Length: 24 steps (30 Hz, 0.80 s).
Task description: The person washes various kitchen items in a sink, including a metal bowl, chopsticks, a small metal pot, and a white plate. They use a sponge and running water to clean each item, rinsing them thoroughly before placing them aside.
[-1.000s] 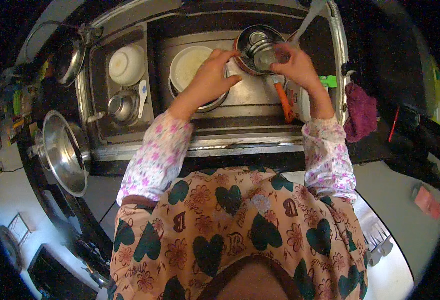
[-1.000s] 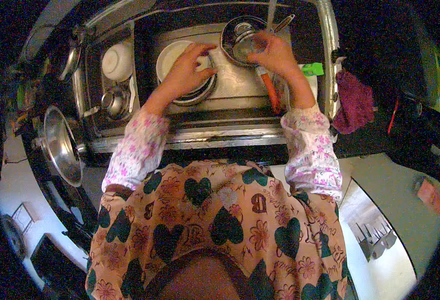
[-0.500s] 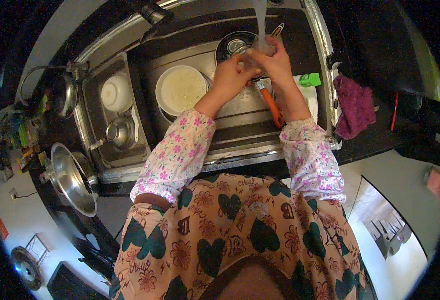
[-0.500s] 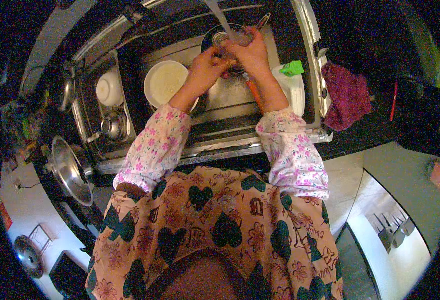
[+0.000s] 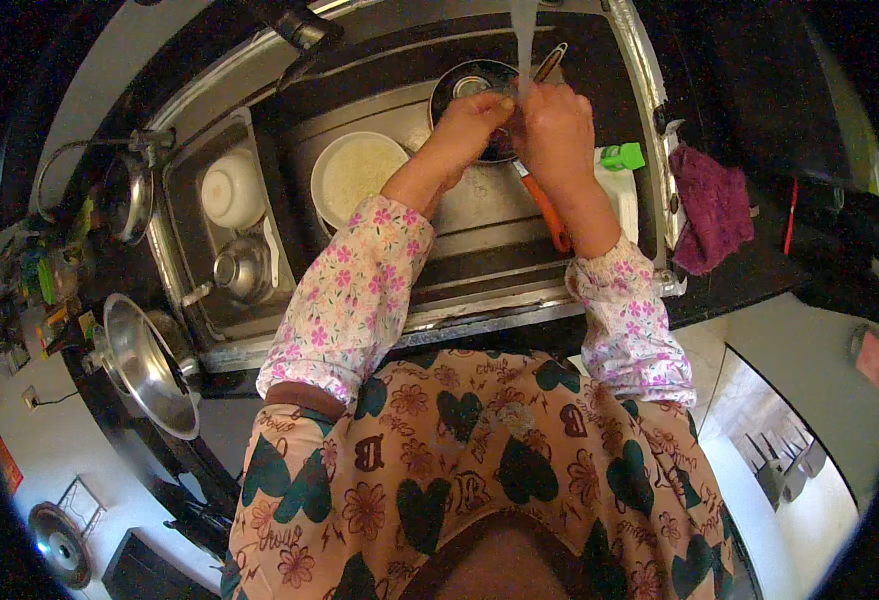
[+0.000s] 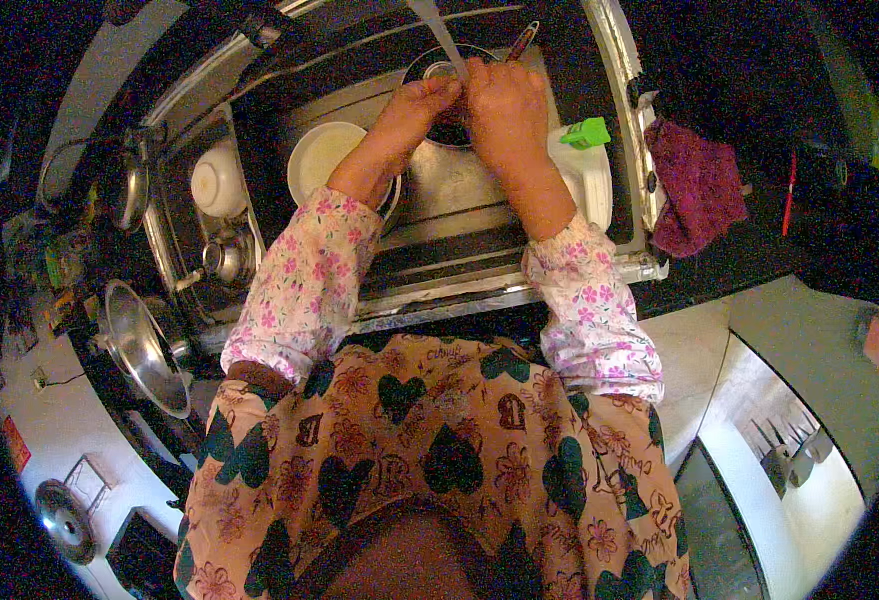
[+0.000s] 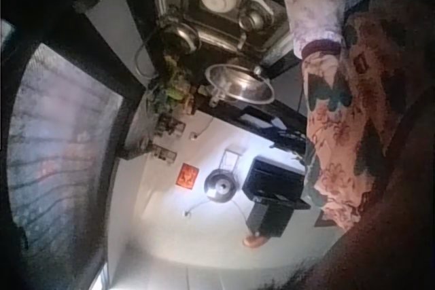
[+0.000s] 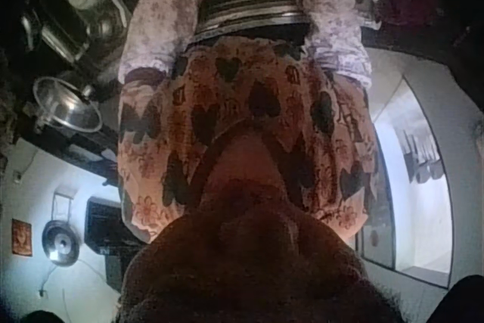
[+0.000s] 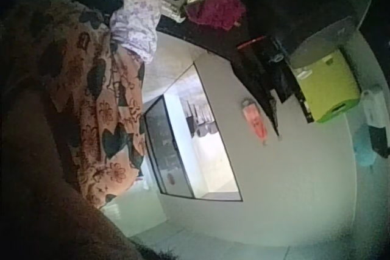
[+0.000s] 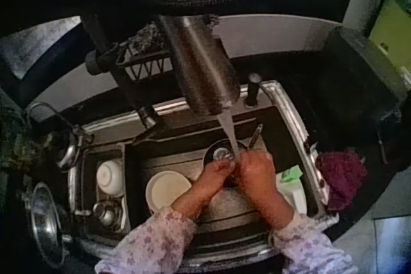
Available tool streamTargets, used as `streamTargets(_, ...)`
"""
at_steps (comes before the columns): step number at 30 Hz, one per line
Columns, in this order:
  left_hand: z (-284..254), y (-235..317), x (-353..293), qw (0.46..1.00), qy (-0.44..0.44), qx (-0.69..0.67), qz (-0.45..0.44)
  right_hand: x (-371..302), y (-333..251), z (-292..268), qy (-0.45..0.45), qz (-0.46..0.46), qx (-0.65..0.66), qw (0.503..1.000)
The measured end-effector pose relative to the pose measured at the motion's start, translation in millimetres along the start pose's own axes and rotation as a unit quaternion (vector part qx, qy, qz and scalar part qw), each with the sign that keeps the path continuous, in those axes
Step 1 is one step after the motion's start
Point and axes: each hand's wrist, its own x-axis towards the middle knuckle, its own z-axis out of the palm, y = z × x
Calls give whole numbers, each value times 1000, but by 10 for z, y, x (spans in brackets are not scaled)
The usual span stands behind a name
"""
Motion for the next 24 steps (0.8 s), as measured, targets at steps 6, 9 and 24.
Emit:
streamTargets(6, 15, 59, 46, 994, -61, 68, 53, -11, 108, 40, -63, 70, 210, 973)
streamTargets(9, -37, 159, 4, 978, -83, 131, 138, 48, 298, 9, -212, 134, 475, 843)
streamTargets(24, 151, 308, 157, 994, -60, 88, 34, 26, 318, 17, -110, 147, 360, 915)
